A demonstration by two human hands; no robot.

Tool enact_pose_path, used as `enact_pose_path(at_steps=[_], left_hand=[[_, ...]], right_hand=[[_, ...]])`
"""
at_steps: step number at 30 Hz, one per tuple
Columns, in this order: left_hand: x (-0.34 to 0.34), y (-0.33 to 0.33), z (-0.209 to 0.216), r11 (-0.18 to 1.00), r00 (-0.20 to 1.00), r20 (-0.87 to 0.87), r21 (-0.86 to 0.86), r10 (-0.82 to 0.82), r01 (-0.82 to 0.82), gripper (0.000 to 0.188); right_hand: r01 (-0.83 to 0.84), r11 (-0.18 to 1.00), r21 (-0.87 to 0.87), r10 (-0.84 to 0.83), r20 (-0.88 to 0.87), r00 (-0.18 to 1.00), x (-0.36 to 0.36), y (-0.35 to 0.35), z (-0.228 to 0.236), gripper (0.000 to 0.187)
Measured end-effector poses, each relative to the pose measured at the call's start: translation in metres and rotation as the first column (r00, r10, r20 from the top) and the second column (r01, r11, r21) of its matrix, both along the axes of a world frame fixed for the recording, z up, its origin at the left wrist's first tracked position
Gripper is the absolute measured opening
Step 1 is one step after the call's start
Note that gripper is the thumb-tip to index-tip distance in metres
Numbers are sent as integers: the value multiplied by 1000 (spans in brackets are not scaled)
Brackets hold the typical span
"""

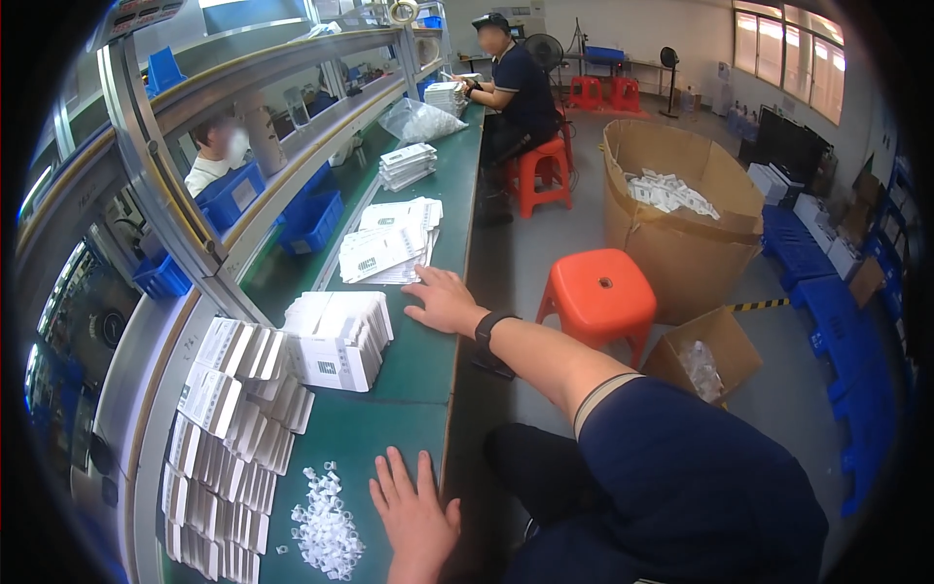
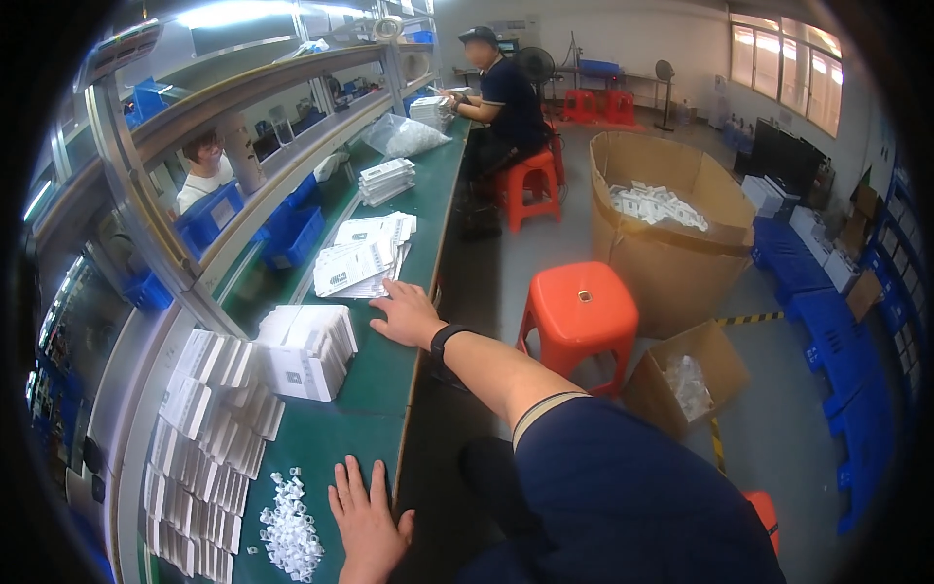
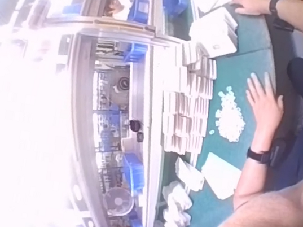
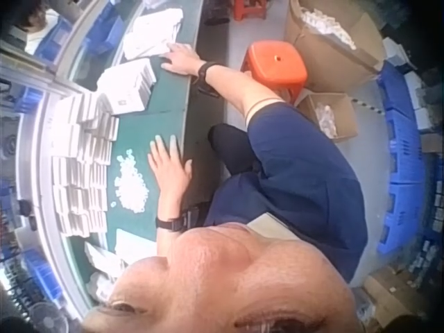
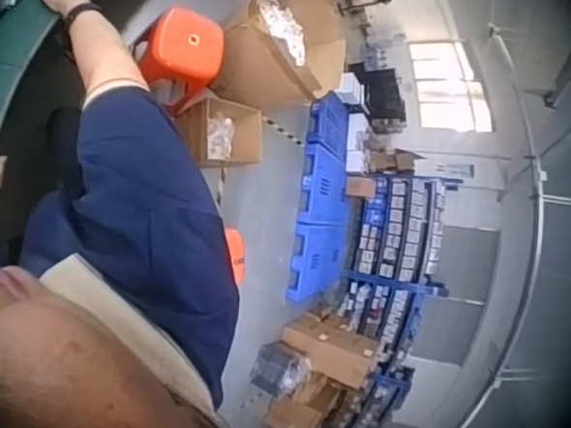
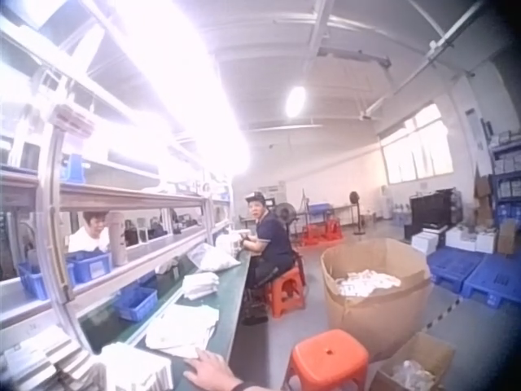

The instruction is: Packing small electronic battery components into cardboard boxes at an assembly line.

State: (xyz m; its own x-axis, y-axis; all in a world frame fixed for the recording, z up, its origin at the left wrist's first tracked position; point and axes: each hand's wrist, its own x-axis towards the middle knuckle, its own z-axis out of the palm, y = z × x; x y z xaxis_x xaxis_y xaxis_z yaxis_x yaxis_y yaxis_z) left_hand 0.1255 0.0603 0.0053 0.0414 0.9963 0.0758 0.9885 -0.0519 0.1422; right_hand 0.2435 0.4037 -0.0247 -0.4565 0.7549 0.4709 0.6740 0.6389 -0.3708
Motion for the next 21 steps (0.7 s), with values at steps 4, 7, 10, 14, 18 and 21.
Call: enact_pose_path(at_steps=[4,7,10,14,18,21], left_hand=[[0,-2,0,1000,1000,-7,4,6,-6,87],[0,1,0,1000,1000,-12,4,4,-4,87],[0,-1,1,1000,1000,-16,15,-1,2,87],[0,0,0,1000,1000,-13,21,-3,3,87],[0,0,0,1000,1000,-8,20,-2,2,87],[0,-1,1,1000,1000,2,14,2,-2,86]], right_hand=[[-24,1000,1,24,-18,1000,0,1,-3,46],[-14,1000,-13,13,-20,1000,-1,1,-3,45],[-17,1000,4,17,-40,999,0,1,0,45],[-15,999,41,18,-78,997,-1,5,-6,45],[-11,1000,21,12,-35,999,-1,3,-4,45],[-12,1000,5,12,-34,999,-1,1,-3,45]])
